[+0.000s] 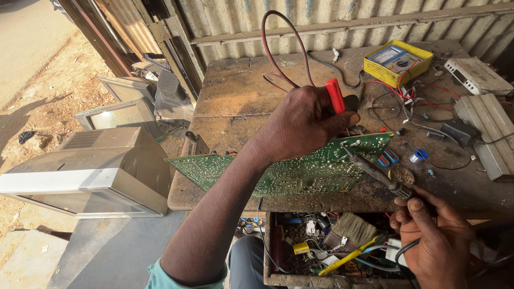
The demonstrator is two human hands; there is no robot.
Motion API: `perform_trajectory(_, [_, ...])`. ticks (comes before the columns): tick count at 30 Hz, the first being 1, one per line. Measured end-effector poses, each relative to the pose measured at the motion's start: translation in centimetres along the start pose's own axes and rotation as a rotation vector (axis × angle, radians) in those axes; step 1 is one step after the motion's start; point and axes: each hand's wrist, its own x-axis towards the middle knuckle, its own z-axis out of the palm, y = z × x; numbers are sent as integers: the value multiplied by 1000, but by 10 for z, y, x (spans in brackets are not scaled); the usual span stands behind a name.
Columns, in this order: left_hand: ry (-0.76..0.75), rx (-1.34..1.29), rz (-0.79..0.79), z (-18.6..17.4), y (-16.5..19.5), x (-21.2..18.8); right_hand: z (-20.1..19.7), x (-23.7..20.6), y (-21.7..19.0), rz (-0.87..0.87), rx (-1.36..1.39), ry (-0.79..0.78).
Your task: The person sits at a repair bench and solders a green circuit board, holding the board with one hand while using a soldering iron with the other. They then set the board aside and handle a small transformer-like component with red wires on their lap.
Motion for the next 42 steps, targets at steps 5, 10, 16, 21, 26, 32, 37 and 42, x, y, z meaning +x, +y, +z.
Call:
perform_trajectory(5, [12, -22, 36, 5, 7, -15, -11, -17, -1, -17, 2, -18])
perform_trajectory(10, [4, -23, -18, 10, 15, -29, -22, -35, -2, -31, 12, -26])
perform_trajectory(16, [19, -57, 9, 14, 19, -51, -41, -59, -5, -151, 26, -16])
perform_trajectory(21, [17, -100, 31, 16, 21, -68, -48, -73, -8, -187, -16, -4])
perform_trajectory(26, [20, -83, 53, 15, 24, -79, -43, -82, -8, -189, -10, -24])
perform_trajectory(32, [34, -80, 72, 14, 26, -87, -35, -89, -9, -207, -54, -33])
perform_trajectory(37, [33, -52, 35, 15, 26, -87, -31, -91, -11, -222, -110, -10])
perform_trajectory(42, [50, -54, 53, 15, 24, -88, -28, -91, -12, -220, -109, 9])
